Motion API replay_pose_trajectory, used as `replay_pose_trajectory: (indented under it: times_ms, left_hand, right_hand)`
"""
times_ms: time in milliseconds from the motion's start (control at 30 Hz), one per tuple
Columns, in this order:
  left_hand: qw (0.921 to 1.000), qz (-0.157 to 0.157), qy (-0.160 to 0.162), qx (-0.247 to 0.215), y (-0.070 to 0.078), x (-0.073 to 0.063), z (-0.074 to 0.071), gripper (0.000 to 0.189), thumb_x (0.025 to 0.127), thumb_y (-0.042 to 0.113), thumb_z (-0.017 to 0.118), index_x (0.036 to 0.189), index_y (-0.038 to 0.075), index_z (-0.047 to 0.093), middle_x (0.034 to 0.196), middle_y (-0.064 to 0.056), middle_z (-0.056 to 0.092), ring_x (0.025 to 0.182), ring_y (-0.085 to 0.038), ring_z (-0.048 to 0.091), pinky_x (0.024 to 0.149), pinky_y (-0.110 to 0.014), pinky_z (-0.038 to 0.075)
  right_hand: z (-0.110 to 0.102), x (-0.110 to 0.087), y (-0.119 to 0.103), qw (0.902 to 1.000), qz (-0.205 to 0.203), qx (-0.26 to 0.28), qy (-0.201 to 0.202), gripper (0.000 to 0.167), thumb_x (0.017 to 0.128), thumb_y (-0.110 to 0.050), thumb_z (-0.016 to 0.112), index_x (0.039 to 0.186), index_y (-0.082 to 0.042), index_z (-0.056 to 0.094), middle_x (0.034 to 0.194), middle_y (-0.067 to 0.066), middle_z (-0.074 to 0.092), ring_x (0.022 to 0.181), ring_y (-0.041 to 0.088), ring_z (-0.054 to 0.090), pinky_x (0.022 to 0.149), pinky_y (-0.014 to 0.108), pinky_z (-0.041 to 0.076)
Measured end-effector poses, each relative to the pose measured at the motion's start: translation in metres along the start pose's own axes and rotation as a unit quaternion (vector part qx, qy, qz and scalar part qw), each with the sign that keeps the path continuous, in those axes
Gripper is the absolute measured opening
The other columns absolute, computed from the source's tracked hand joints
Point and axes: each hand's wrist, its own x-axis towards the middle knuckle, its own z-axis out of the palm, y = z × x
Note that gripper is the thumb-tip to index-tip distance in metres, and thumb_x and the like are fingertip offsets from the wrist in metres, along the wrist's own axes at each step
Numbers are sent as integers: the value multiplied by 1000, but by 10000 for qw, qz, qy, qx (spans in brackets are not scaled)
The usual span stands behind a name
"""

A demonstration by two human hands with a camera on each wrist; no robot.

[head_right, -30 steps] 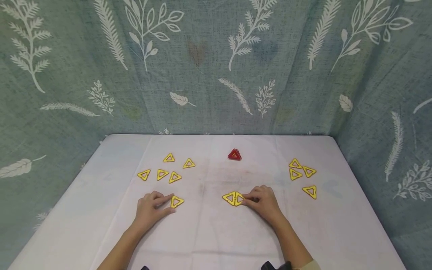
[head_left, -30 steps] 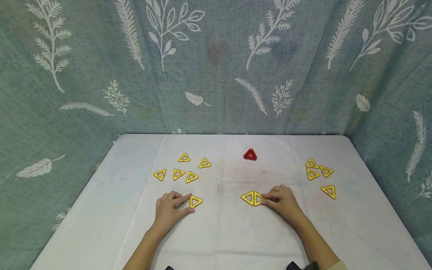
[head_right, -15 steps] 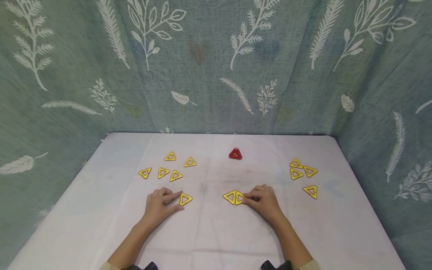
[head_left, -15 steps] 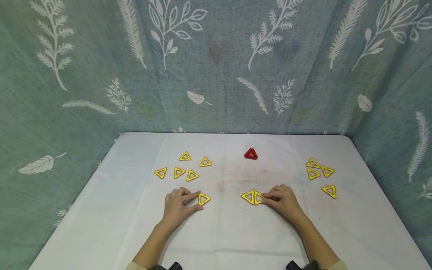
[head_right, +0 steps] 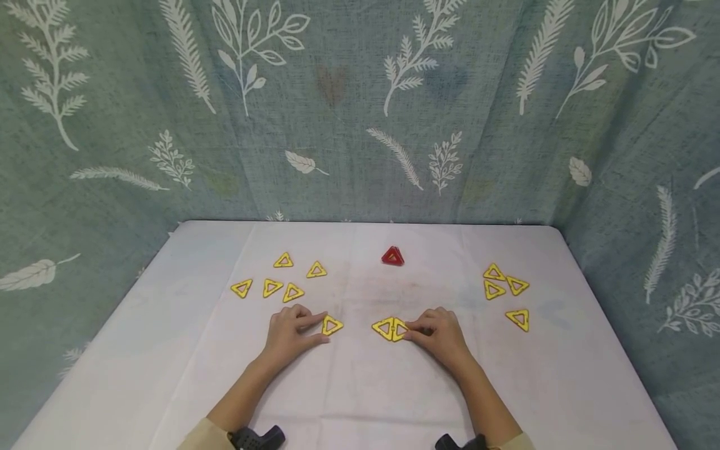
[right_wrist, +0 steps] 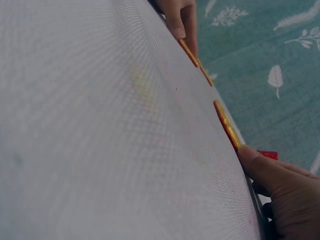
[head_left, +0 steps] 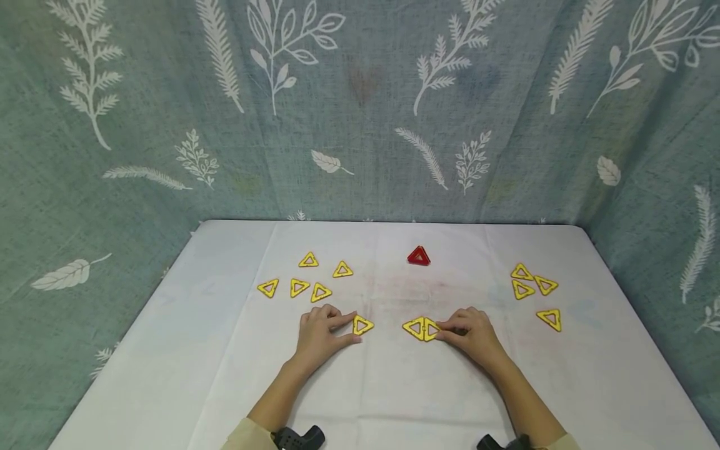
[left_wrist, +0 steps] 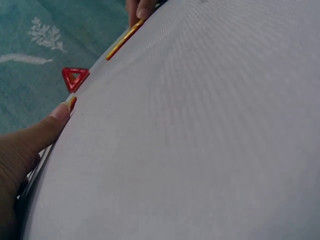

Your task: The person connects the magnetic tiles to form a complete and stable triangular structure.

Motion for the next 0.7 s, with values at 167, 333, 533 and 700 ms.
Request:
replay_pose_trajectory:
  times_ms: [167, 333, 533, 700]
  left_hand:
    - [9999, 74, -9, 80, 7, 6, 3, 54, 65, 49, 79, 113, 25, 70, 84, 7, 47, 81, -13, 39, 84, -43, 29]
    - [9999, 54, -28, 109, 14, 10, 7, 54, 66, 50, 79, 113, 25, 71, 85, 6, 48, 82, -14, 40, 85, -43, 30]
    - [9999, 64, -87, 17, 21, 17, 16, 55, 66, 51, 78, 114, 26, 70, 86, 8, 48, 80, -12, 39, 83, -40, 29]
    - [9998, 155, -57, -76, 29, 23, 25, 55, 65, 52, 78, 113, 26, 70, 87, 8, 49, 80, -11, 39, 83, -39, 29]
  right_hand:
    - [2, 1, 0, 10000, -1, -28, 2, 22, 65, -21, 85, 85, -16, 78, 73, -17, 63, 72, 2, 47, 71, 28, 34]
    - [2, 1, -2, 10000, 16, -9, -61, 22, 66, -22, 85, 86, -16, 79, 73, -16, 63, 72, 2, 46, 70, 28, 33]
    - [0, 0, -3, 9998, 151, 17, -147, 22, 67, -23, 84, 87, -17, 78, 73, -18, 62, 73, 1, 46, 72, 27, 34]
    - [-2, 0, -2, 9998, 140, 16, -143, 22, 67, -22, 84, 87, -17, 78, 73, -17, 62, 73, 2, 46, 71, 28, 34]
